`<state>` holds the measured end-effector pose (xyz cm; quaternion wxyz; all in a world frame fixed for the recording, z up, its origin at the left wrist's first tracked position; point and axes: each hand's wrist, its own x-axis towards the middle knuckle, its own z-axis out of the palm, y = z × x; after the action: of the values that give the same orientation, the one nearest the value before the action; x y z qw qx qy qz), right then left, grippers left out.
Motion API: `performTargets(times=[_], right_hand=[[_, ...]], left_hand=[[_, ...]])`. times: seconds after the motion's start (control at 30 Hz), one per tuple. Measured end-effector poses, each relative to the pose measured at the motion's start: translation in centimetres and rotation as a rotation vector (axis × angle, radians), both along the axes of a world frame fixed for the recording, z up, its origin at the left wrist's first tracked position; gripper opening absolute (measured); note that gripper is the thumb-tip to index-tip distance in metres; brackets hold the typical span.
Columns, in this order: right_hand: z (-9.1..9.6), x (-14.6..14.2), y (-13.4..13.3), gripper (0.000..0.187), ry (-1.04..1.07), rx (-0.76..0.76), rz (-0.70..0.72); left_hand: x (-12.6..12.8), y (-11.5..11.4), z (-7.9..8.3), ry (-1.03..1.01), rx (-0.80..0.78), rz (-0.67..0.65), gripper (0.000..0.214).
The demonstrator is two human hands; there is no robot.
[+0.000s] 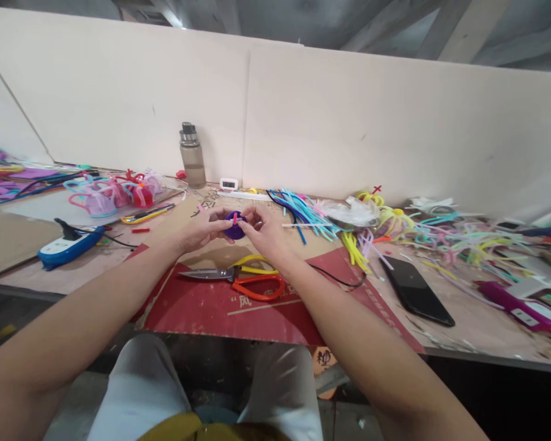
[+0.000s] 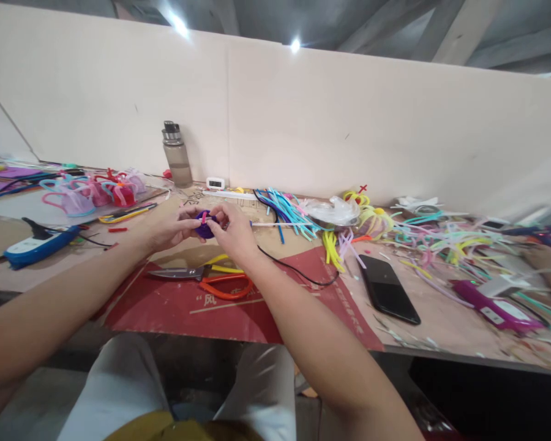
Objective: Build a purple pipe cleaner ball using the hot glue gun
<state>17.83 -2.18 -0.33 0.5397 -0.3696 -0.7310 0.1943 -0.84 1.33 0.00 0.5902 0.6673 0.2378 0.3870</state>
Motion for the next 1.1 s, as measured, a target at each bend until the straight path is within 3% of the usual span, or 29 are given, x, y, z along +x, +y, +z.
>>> performTargets(times=[0.53,0.73,1.1], right_hand=[[0.26,-0.17,-0.47,0.003,-0.112,0.132,-0.104],[0.1,-0.25,-0.67,0.009,-0.149,0.2,-0.094],[0.2,-0.18,-0.73,0.004,-0.129,0.168,-0.129]], left_hand=[[-0.08,0.42,-0.37,0.003,0.078,0.005,0.049],[0.03,0.13,-0.22,0.027,0.086,0.033,0.052],[0.56,-0.24,-0.32,0.005,0.024,0.064,0.051]])
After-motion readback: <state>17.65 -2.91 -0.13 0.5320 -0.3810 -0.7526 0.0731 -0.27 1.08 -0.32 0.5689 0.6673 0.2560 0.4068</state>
